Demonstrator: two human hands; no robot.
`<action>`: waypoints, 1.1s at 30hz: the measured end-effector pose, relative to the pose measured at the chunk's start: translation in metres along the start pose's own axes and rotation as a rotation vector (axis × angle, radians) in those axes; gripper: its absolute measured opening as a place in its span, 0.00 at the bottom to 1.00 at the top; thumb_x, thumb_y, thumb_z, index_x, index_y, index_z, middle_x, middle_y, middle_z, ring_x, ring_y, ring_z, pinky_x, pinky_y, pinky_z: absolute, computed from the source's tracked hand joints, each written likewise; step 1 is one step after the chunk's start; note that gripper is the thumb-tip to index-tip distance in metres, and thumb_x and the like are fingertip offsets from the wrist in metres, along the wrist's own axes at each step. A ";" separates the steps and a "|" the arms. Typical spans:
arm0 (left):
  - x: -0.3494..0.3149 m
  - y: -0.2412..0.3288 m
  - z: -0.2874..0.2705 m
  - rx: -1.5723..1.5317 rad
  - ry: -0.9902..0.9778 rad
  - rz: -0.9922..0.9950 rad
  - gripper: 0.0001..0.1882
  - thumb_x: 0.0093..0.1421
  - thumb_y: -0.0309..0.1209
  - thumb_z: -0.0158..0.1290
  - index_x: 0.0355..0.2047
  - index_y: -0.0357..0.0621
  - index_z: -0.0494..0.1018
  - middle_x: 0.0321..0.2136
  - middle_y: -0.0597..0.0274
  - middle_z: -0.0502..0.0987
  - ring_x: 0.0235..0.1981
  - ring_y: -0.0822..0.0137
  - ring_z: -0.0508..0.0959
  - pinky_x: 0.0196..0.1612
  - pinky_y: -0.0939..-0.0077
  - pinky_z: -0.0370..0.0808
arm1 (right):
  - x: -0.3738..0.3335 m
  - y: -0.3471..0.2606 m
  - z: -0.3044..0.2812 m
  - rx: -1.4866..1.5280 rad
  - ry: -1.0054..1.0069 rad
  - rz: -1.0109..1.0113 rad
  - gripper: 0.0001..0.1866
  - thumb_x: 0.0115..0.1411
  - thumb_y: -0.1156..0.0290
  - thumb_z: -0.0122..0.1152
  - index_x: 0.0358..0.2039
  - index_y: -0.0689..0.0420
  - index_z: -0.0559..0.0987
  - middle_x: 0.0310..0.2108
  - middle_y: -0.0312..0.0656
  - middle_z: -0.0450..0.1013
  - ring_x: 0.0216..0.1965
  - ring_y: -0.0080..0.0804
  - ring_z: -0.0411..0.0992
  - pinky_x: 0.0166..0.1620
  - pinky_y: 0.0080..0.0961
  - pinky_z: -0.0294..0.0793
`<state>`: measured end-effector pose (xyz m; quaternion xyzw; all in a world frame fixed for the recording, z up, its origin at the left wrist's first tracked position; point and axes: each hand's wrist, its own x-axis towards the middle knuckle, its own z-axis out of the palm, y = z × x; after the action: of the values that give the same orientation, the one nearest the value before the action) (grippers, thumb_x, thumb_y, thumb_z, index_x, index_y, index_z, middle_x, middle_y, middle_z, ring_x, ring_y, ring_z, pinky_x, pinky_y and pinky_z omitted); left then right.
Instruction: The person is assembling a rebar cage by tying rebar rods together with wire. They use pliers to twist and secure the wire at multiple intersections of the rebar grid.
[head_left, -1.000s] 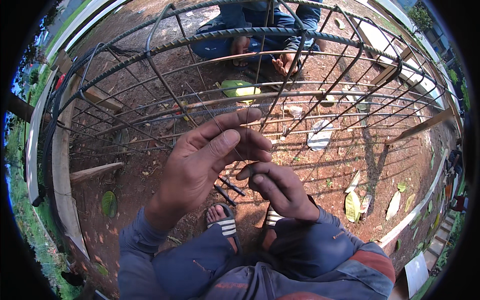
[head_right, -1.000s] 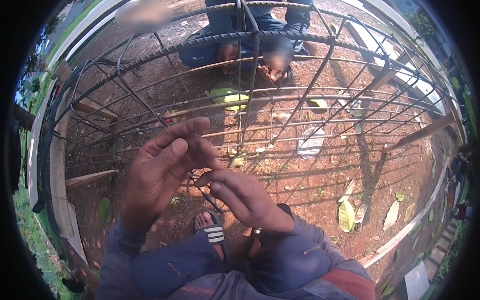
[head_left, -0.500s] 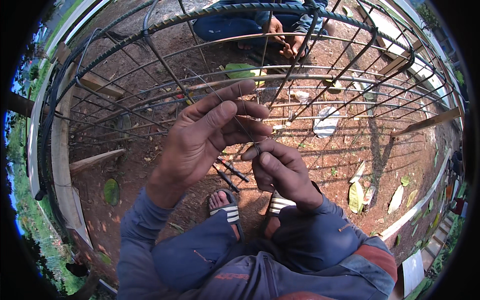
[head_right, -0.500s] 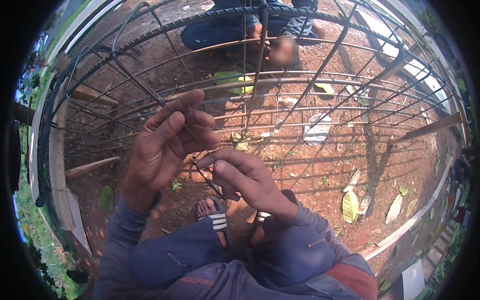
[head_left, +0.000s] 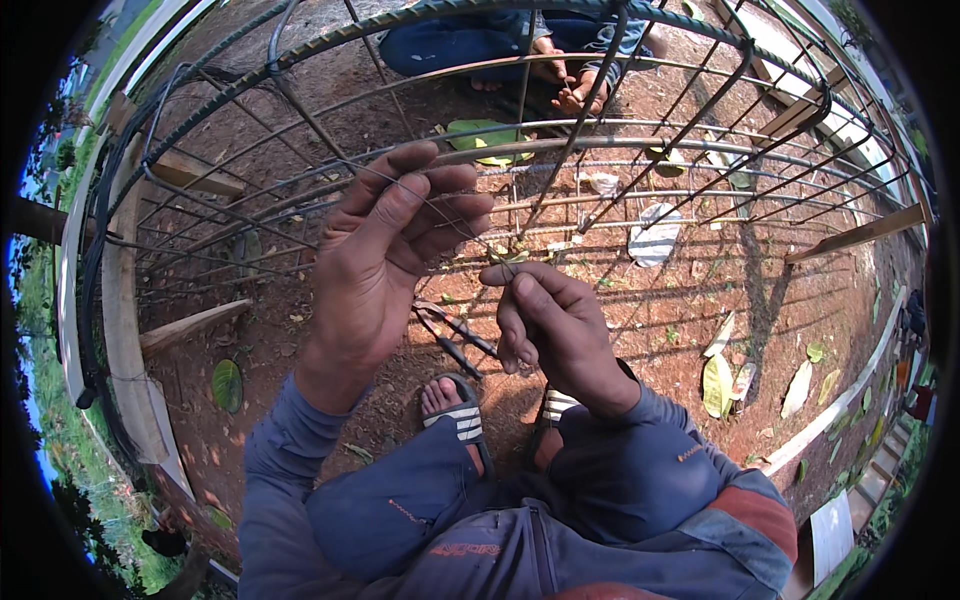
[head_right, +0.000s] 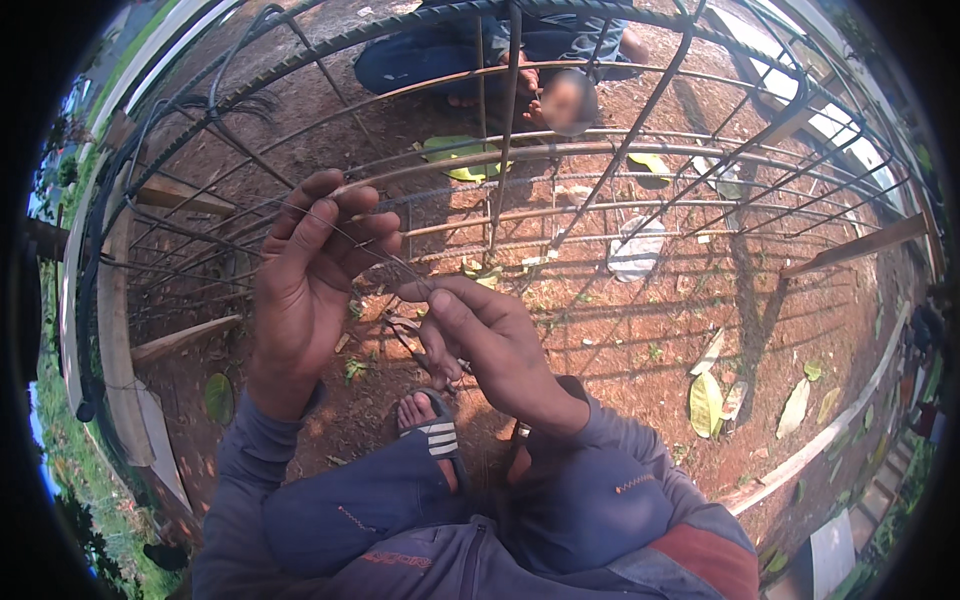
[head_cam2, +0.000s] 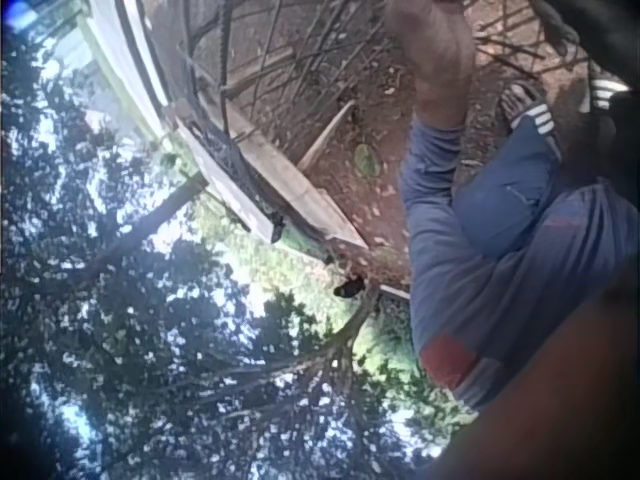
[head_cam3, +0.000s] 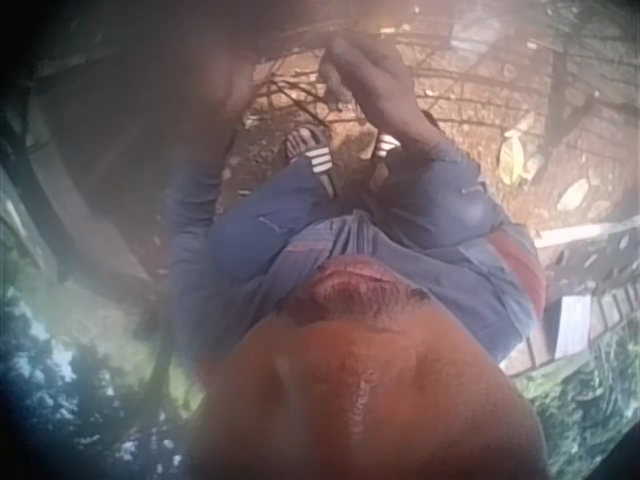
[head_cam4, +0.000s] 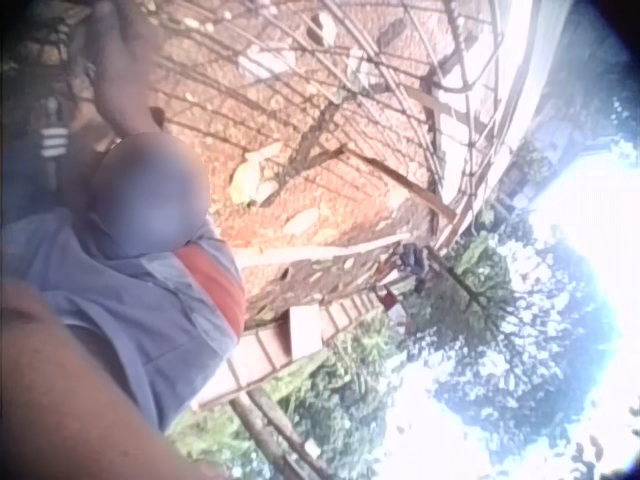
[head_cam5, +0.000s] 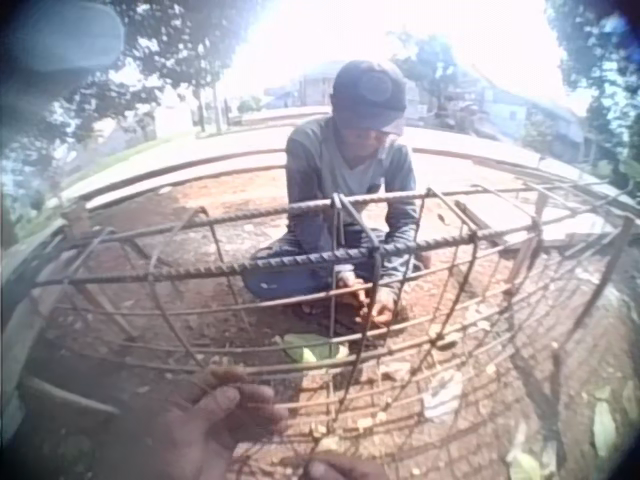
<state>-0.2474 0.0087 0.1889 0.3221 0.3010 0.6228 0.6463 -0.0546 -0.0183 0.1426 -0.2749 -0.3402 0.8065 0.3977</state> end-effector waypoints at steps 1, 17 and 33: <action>0.001 0.002 -0.001 0.022 0.013 0.030 0.16 0.72 0.28 0.46 0.58 0.38 0.70 0.47 0.45 0.80 0.48 0.54 0.83 0.51 0.60 0.84 | 0.001 0.000 0.002 0.025 0.020 0.028 0.22 0.75 0.62 0.46 0.56 0.68 0.73 0.22 0.29 0.64 0.20 0.14 0.62 0.24 0.16 0.66; 0.005 0.010 -0.004 0.050 0.007 0.080 0.21 0.74 0.33 0.43 0.64 0.42 0.65 0.45 0.47 0.79 0.46 0.56 0.83 0.52 0.58 0.83 | 0.010 0.006 0.018 0.090 0.221 0.138 0.19 0.74 0.59 0.51 0.52 0.64 0.74 0.22 0.24 0.56 0.18 0.10 0.49 0.20 0.13 0.48; 0.003 -0.016 0.014 0.257 -0.096 0.218 0.11 0.74 0.33 0.46 0.50 0.46 0.75 0.29 0.69 0.76 0.30 0.79 0.74 0.33 0.81 0.71 | 0.014 0.043 0.006 -0.140 0.157 -0.066 0.24 0.75 0.57 0.46 0.58 0.66 0.71 0.42 0.39 0.72 0.43 0.24 0.70 0.49 0.27 0.69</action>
<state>-0.2261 0.0110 0.1846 0.4622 0.3101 0.6295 0.5421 -0.0860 -0.0279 0.1112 -0.3532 -0.3722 0.7433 0.4292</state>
